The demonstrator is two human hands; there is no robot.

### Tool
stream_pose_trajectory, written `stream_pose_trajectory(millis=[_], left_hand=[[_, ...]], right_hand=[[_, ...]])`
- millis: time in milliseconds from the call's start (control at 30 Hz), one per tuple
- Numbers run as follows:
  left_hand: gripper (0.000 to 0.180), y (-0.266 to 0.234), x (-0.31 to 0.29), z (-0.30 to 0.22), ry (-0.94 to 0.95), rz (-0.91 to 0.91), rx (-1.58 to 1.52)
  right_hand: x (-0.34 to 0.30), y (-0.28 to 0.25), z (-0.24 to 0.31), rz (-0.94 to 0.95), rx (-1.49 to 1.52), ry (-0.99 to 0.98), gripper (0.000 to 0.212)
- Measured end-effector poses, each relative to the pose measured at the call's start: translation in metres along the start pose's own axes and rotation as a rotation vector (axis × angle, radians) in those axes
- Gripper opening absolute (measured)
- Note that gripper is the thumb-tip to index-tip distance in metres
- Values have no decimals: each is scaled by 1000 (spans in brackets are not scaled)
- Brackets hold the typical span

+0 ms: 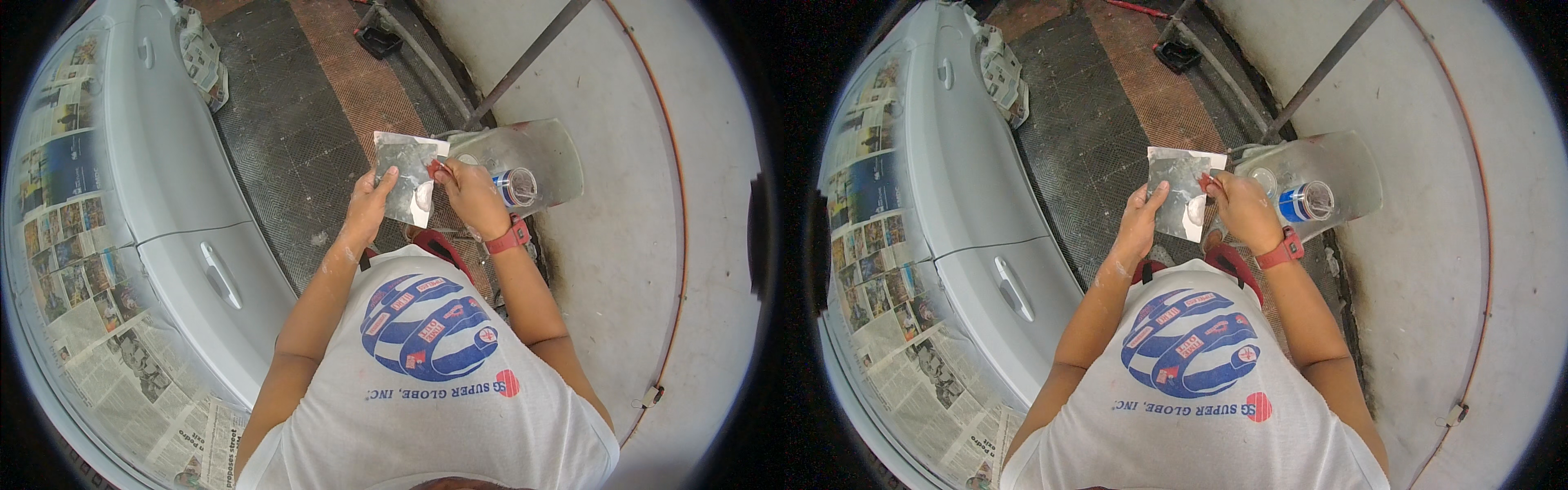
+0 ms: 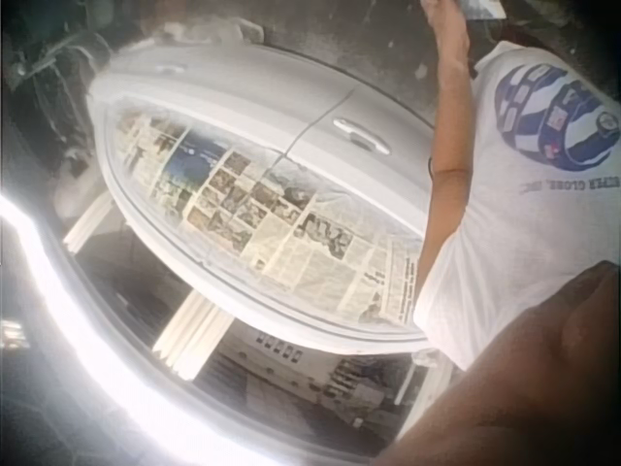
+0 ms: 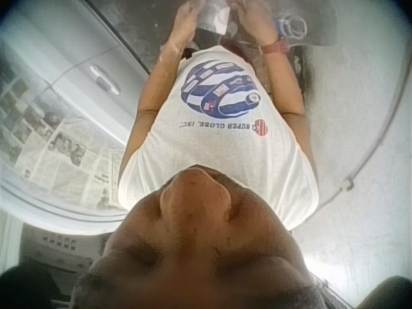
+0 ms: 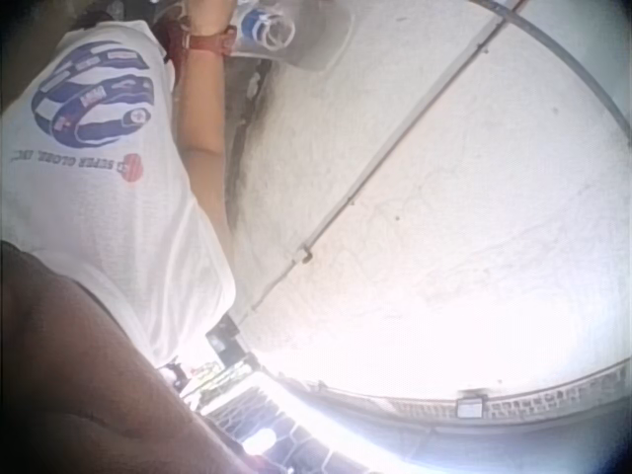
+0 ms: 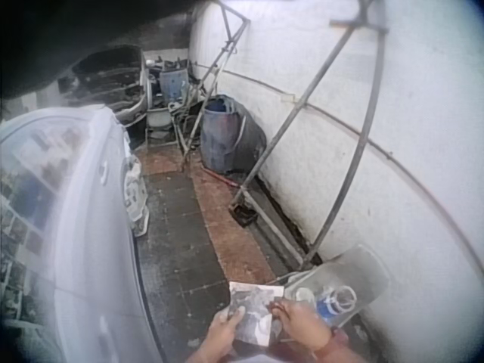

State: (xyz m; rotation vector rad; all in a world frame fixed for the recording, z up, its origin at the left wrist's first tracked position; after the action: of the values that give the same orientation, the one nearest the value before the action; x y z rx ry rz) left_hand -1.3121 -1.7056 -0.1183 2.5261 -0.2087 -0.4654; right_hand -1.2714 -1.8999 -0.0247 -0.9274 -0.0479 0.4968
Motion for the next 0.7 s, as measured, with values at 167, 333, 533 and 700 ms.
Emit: stream_pose_trajectory(millis=[167,333,533,700], left_hand=[[34,1,1,-2,19,3,-12],[33,0,4,1,39,32,-13],[49,-7,10,9,14,93,-47],[42,-5,12,9,1,152,-129]], right_hand=[[3,-3,-6,41,37,-7,18],[6,-3,-12,43,38,-19,19],[4,-6,-14,35,-6,-6,22],[1,-8,-13,-4,-65,-28,22]])
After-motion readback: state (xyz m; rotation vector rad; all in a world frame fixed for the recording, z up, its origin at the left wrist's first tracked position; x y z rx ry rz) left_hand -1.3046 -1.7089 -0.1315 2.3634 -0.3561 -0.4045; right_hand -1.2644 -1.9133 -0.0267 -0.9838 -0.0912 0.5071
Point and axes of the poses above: each hand's wrist, its own x-axis towards the middle knuckle, its own y-axis out of the palm, z = x × y, the point moved 1 cm from there along x, towards the middle knuckle, and after that the axes turned 10 degrees about z, right-handed, at the moved point
